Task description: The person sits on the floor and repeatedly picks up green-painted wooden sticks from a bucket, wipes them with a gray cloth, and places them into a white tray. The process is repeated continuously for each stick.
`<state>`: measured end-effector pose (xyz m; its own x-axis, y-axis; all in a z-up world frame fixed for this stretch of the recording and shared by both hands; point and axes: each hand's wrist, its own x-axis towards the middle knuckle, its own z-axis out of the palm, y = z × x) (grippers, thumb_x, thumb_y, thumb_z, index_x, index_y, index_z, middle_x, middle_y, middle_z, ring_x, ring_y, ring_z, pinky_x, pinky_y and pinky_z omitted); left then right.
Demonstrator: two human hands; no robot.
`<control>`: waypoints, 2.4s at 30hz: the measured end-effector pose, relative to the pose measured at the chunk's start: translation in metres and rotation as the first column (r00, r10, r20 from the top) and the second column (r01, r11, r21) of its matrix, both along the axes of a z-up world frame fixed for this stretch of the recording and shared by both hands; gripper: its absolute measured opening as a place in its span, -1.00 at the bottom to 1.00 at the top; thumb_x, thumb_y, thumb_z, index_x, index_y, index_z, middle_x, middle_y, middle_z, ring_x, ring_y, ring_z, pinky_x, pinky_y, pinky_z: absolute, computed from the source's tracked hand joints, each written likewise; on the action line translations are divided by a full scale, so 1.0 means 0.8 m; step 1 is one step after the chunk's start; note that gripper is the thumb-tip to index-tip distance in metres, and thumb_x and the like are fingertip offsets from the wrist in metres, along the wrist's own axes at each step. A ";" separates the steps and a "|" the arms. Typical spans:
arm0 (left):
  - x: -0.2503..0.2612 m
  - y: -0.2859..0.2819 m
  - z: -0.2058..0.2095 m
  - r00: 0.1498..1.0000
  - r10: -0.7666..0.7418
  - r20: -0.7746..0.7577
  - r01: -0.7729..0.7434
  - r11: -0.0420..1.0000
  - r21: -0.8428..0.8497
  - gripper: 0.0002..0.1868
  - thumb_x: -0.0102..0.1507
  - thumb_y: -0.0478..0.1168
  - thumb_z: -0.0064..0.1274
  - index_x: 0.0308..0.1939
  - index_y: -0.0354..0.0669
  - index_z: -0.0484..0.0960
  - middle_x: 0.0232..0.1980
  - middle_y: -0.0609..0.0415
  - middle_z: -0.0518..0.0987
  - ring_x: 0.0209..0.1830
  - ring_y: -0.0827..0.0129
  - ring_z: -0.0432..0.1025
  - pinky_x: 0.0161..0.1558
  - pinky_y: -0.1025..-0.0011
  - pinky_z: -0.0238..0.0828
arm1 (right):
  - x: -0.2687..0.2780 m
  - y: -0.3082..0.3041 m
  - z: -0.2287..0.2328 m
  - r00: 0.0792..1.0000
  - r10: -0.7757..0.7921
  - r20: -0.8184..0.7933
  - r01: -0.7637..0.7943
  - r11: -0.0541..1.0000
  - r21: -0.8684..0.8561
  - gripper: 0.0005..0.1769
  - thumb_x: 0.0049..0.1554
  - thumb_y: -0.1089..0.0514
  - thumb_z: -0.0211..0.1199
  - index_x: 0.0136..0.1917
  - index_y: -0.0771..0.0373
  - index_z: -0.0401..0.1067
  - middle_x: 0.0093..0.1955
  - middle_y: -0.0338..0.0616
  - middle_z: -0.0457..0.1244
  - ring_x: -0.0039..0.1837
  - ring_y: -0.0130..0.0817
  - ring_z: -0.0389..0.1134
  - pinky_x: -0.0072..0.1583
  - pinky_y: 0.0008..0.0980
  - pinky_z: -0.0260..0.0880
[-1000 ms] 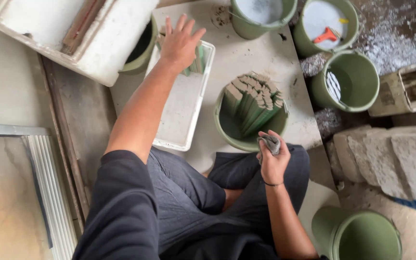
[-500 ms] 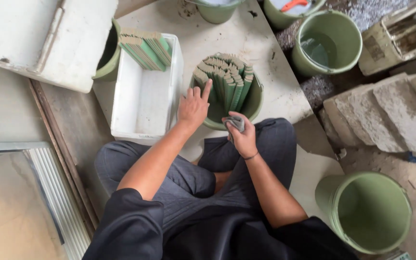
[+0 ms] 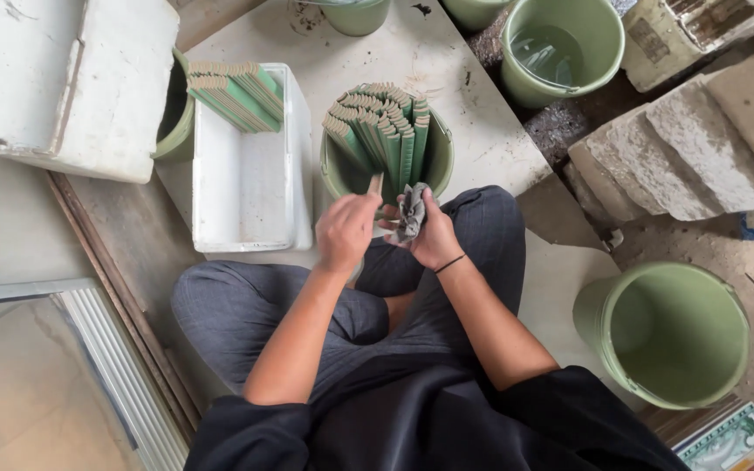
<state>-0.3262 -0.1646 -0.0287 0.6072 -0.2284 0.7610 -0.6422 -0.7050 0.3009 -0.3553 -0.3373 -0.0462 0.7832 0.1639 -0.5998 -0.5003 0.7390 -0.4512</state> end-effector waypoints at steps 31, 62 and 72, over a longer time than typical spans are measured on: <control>-0.148 0.048 0.027 0.709 0.045 -0.704 0.003 0.998 0.067 -0.69 0.46 -0.07 -0.14 0.00 -0.21 0.59 -0.39 -0.17 0.65 -0.40 -0.03 0.62 -0.36 0.17 0.61 | 0.069 0.075 0.076 0.966 -0.184 0.181 0.231 0.930 -0.288 -0.38 0.29 -0.24 0.10 -0.15 0.45 0.41 -0.42 0.20 0.30 -0.44 -0.05 0.42 -0.39 -0.09 0.56; -0.131 0.026 0.020 0.843 0.031 -0.537 -0.078 0.995 -0.066 -0.71 0.43 -0.10 -0.07 -0.01 -0.25 0.62 -0.46 -0.14 0.62 -0.50 -0.01 0.59 -0.47 0.23 0.56 | 0.012 0.094 0.110 0.916 -0.135 0.378 0.190 0.976 -0.110 -0.51 0.31 -0.01 0.19 0.29 0.45 0.38 -0.21 0.25 0.36 -0.25 0.05 0.50 -0.22 0.09 0.62; -0.066 0.061 0.142 0.586 -0.033 -0.809 -0.210 0.959 -0.192 -0.55 0.45 0.13 -0.21 -0.08 -0.12 0.61 -0.18 -0.28 0.67 -0.06 -0.29 0.55 0.00 -0.11 0.46 | -0.013 0.067 0.117 0.851 0.200 0.486 0.090 0.856 -0.508 -0.69 0.31 0.08 0.21 0.03 0.41 0.55 -0.26 0.10 0.42 -0.19 -0.19 0.52 -0.05 -0.22 0.57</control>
